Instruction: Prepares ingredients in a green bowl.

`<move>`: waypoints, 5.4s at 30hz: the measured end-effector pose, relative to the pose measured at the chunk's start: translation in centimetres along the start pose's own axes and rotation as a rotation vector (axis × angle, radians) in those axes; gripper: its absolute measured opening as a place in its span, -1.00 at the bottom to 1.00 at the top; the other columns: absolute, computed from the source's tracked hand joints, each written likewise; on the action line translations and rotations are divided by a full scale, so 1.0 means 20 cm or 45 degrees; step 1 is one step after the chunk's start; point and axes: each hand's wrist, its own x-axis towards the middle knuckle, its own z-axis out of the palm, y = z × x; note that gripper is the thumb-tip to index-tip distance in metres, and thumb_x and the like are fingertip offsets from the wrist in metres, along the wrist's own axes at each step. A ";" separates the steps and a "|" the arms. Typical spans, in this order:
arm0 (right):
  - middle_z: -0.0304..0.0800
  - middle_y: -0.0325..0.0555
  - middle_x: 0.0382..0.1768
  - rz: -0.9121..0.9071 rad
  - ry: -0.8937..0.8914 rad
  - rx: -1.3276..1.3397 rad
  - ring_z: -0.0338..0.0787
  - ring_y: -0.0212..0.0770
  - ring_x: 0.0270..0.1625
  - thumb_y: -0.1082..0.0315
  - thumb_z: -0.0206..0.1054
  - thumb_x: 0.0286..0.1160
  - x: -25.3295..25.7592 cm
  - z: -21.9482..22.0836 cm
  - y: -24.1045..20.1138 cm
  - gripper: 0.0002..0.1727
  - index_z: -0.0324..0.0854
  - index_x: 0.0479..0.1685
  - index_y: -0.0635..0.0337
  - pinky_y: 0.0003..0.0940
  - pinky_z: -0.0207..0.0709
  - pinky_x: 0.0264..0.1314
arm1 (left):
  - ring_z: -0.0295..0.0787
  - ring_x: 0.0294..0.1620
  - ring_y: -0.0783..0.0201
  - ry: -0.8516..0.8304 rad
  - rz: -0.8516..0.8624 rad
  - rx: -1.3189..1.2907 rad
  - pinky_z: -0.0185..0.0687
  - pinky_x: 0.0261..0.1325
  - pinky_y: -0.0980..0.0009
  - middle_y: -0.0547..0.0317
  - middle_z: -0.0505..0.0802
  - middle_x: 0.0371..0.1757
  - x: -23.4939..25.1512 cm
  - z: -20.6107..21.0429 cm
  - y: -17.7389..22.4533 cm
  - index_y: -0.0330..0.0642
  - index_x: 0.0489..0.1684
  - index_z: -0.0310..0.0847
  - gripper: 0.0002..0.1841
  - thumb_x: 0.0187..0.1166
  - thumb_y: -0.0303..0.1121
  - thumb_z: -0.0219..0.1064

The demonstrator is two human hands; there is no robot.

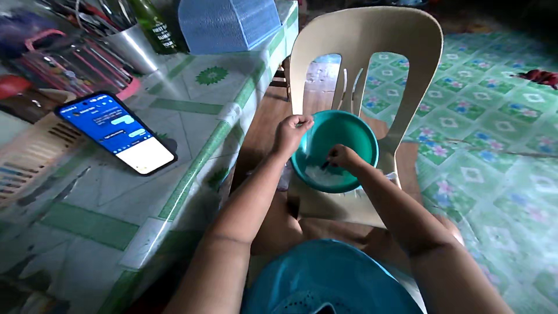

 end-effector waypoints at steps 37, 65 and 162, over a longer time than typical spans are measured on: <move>0.76 0.23 0.21 -0.174 -0.344 -1.127 0.70 0.28 0.37 0.54 0.42 0.44 0.05 0.12 0.05 -0.70 0.77 0.15 0.26 0.32 0.56 0.40 | 0.82 0.13 0.34 0.088 -0.232 -0.123 0.69 0.33 0.26 0.13 0.90 0.05 -0.01 0.04 -0.17 -0.21 0.04 0.83 -0.74 0.59 -0.23 0.47; 0.84 0.10 0.03 -0.240 -0.166 -0.884 0.80 0.06 0.15 0.38 0.41 0.60 -0.20 -0.46 -0.47 -0.76 0.76 0.14 0.25 0.15 0.57 0.34 | 0.85 0.10 0.16 -0.367 -0.375 0.223 0.67 0.33 -0.03 0.06 0.92 -0.01 -0.07 0.11 -0.22 -0.15 0.01 0.84 -0.68 0.55 -0.10 0.49; 0.82 0.00 -0.02 -0.358 0.342 0.211 0.75 -0.24 0.06 0.27 0.23 0.78 -0.27 -0.19 -0.61 -0.72 0.70 0.09 0.33 -0.14 0.59 0.28 | 0.79 0.09 0.31 -0.457 -0.309 -0.282 0.70 0.26 0.28 0.03 0.85 0.09 -0.17 0.08 0.07 -0.30 0.20 0.72 -0.72 0.60 -0.41 0.42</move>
